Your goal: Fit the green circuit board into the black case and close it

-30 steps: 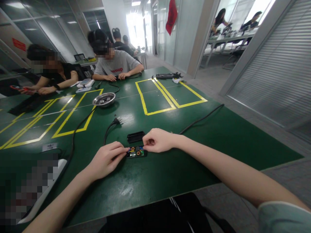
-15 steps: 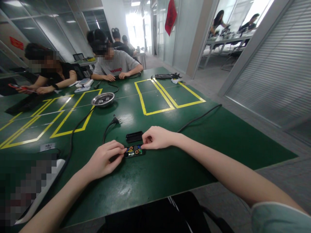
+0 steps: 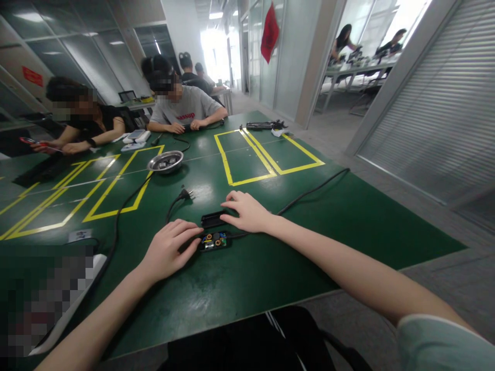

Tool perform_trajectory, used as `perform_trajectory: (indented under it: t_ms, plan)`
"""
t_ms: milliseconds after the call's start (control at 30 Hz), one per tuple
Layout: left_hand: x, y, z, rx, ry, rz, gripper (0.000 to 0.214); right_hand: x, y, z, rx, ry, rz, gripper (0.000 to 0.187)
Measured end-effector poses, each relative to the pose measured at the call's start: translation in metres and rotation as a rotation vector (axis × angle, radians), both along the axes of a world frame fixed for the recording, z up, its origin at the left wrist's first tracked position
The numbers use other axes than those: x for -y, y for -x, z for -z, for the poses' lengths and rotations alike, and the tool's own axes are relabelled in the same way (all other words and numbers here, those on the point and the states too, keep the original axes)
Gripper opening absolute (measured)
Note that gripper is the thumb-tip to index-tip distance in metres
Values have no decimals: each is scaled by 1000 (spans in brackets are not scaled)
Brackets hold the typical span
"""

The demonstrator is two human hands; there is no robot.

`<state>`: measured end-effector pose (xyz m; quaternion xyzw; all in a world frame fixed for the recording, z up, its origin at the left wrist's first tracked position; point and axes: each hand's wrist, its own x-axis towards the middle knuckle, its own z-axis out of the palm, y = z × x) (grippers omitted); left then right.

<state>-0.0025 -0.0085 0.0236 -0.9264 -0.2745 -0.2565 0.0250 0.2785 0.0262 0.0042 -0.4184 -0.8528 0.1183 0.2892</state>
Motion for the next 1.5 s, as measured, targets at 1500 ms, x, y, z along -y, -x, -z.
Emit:
perform_trajectory:
  t_ms: [1500]
  plan:
    - [8,-4,0,215,470,81,42,18,2,-18,-292,277,-355,27]
